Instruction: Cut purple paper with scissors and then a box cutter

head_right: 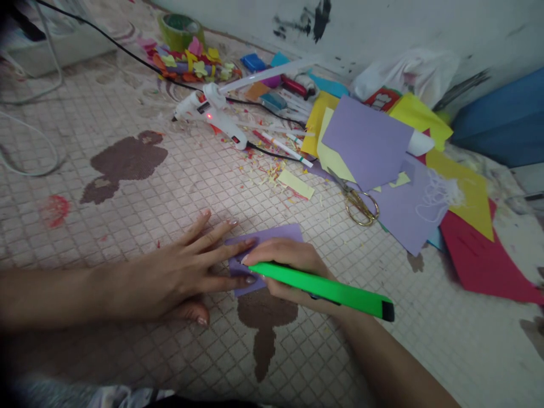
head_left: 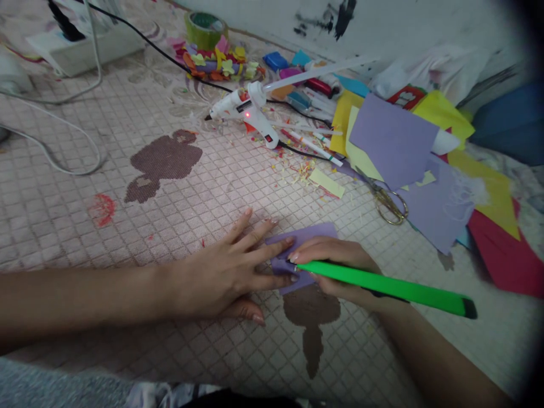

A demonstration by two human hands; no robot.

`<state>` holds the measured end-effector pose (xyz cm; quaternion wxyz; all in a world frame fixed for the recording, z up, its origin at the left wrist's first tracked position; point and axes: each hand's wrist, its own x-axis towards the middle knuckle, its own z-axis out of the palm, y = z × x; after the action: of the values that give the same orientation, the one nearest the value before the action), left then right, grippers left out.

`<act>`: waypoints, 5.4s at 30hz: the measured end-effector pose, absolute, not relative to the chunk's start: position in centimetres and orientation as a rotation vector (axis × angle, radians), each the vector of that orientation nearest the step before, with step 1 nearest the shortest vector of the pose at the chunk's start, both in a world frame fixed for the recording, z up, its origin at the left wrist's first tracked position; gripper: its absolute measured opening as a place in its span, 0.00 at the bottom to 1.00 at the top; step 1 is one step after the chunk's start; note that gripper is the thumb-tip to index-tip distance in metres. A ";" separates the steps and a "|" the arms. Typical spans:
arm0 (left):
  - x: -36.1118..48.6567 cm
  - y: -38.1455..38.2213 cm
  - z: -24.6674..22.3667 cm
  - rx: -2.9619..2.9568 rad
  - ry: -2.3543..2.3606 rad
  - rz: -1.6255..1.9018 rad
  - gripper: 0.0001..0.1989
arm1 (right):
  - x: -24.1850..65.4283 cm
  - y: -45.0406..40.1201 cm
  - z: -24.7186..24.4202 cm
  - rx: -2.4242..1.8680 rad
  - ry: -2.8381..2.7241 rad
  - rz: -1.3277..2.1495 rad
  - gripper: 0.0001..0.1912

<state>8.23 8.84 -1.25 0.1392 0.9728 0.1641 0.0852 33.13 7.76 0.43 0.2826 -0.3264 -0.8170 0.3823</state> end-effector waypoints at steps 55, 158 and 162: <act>8.5 8.7 -0.8 2.816 0.515 0.200 0.30 | 33.3 7.8 0.6 -0.795 -2.180 1.110 0.11; 8.3 8.3 -1.3 2.780 0.524 0.202 0.33 | 33.7 7.8 0.7 -0.783 -2.253 1.114 0.14; 7.9 8.8 -1.1 2.784 0.462 0.154 0.33 | 33.8 7.6 0.2 -0.791 -2.248 1.085 0.14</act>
<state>7.88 8.84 -1.06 0.1570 0.9728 0.1615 0.0539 33.76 7.64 0.22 0.2588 -0.2919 -0.8293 0.4002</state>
